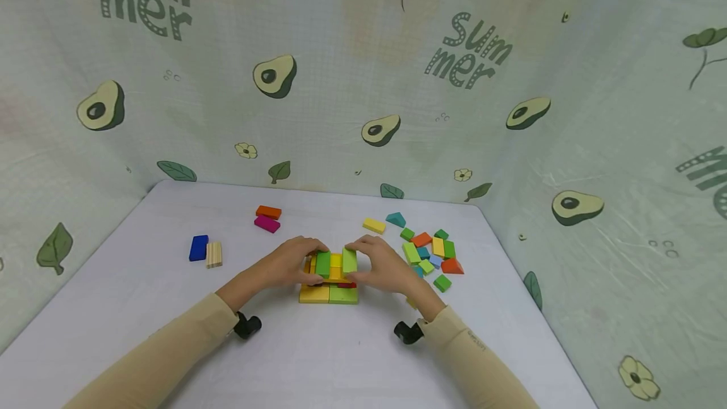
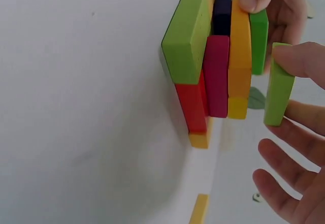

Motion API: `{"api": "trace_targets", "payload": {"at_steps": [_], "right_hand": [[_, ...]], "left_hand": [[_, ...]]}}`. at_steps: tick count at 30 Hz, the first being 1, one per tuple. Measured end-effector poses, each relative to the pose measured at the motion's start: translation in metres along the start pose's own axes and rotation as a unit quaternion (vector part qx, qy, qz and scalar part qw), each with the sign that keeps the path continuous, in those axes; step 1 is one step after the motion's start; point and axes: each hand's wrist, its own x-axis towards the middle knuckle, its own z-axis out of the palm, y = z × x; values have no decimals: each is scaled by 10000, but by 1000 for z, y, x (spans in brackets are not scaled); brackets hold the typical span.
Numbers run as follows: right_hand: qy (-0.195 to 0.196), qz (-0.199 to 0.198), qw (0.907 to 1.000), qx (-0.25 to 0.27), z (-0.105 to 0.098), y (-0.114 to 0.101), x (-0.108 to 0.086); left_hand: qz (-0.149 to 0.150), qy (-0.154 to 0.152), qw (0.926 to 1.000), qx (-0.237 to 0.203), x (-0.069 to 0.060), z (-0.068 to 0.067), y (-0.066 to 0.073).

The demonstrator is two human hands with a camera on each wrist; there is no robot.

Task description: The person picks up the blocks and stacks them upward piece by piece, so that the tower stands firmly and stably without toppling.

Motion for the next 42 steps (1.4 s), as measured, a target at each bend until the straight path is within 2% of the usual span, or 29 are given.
{"api": "trace_targets", "payload": {"at_steps": [6,11,20,25,31,42], "right_hand": [[148,7,9999,79,14,-6,4],[63,181,9993,330,20,-8,5],[-134,70,9981,605,19,-3,5],[-164,122,9978,628,19,-3,4],[-127,127,9974,694,19,-3,4],[-118,172,9983,535,19,-4,4]], "left_hand": [[38,27,10000,14,1,1,-1],[26,39,10000,-1,0,1,0],[-51,100,9999,37,-2,3,-4],[96,144,9999,-11,-2,3,-3],[103,167,9998,10,-2,2,-2],[88,98,9999,-27,1,3,2]]}}
